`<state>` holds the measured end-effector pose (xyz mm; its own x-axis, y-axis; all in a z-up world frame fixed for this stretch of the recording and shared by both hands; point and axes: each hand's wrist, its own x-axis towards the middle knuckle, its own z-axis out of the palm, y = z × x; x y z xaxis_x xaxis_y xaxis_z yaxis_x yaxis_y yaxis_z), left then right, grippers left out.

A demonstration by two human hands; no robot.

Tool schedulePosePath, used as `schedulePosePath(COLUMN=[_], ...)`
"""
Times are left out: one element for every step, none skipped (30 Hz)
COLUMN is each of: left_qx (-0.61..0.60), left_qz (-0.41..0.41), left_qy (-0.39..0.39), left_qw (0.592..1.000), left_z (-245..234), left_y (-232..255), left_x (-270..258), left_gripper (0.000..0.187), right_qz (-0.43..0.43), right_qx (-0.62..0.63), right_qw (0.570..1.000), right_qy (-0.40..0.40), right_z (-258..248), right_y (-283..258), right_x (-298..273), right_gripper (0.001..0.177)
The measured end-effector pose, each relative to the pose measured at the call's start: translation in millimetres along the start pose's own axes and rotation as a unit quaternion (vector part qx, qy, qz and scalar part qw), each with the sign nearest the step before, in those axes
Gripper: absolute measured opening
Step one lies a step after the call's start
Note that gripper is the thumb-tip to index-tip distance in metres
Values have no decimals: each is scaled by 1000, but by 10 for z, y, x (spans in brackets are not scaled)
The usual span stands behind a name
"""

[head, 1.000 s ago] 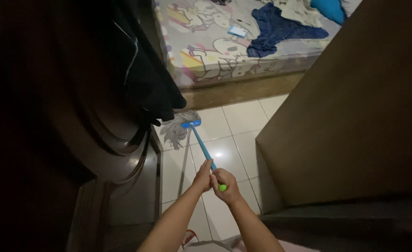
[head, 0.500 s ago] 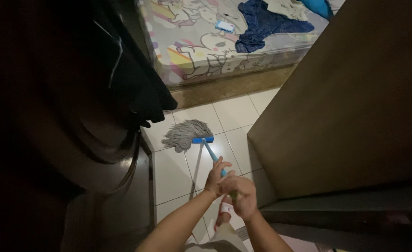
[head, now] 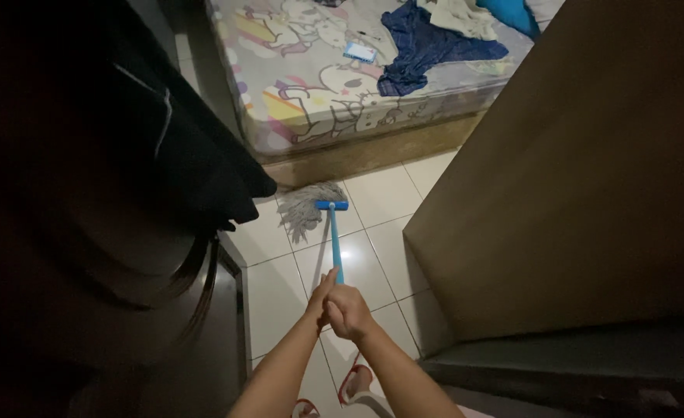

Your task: The person mops the tiled floor of a bedroom using a blue-handled mop. They move the mop back and forth across the floor, cleaning around the bed, a wardrobe, and a cluttered corner with a desk and chair.

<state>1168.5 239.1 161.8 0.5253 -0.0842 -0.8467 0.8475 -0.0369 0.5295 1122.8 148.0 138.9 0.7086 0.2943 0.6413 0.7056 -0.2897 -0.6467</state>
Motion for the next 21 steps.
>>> schedulePosePath(left_qx=[-20,-18,-48,-77,-75,39,151,153,201,248,250,247,243,245,198,150,151,-37,-222,-221,-479], left_qz=[16,14,43,72,75,244,399,399,436,471,470,447,423,424,446,467,466,492,496,496,460], left_qy=[-15,-14,-38,-61,-62,-77,-89,-91,-70,-50,-52,-62,-73,-75,-94,-113,-114,-211,-298,-299,-404], left_qw=[1000,1000,997,993,992,966,900,900,874,845,845,858,870,869,868,864,864,844,785,785,629], left_z=[20,39,59,77,92,103,96,104,124,145,129,112,103,93,91,89,186,283,388,496,616], left_y=[-18,-42,-15,13,-127,-263,-435,-452,-457,-461,-481,-497,-491,-561,-655,-749,-729,-706,-662,-607,-542], left_x=[9,50,111,166,453,744,1038,1006,977,952,963,979,1003,1210,1399,1590,1489,1390,1295,1178,1071], left_gripper=[84,84,79,73,73,46,24,24,21,29,29,25,22,22,15,22,22,28,38,38,54], right_qz=[-4,-2,29,59,57,67,82,83,91,99,101,87,73,74,40,6,7,21,34,34,42], right_qx=[-17,-16,-41,-64,-66,-61,-56,-56,-53,-51,-51,-66,-81,-83,-84,-85,-85,-112,-138,-139,-147], right_qw=[1000,1000,999,996,996,995,994,994,993,991,991,991,991,991,990,987,987,986,984,984,982], right_qy=[5,6,9,13,16,27,38,41,55,69,72,73,73,75,106,136,136,122,108,109,113], right_z=[-7,-56,-110,-165,-234,-299,-340,-320,-311,-302,-255,-207,-167,-102,-47,9,29,50,61,89,107], right_y=[18,-23,-32,-47,-208,-369,-540,-574,-602,-626,-627,-624,-607,-535,-478,-421,-356,-290,-214,-56,116], right_x=[4,3,45,89,186,282,353,337,327,316,307,302,311,312,297,283,302,322,354,370,389], right_gripper=[32,32,30,28,28,30,33,33,30,32,32,25,23,23,19,22,22,15,19,19,19])
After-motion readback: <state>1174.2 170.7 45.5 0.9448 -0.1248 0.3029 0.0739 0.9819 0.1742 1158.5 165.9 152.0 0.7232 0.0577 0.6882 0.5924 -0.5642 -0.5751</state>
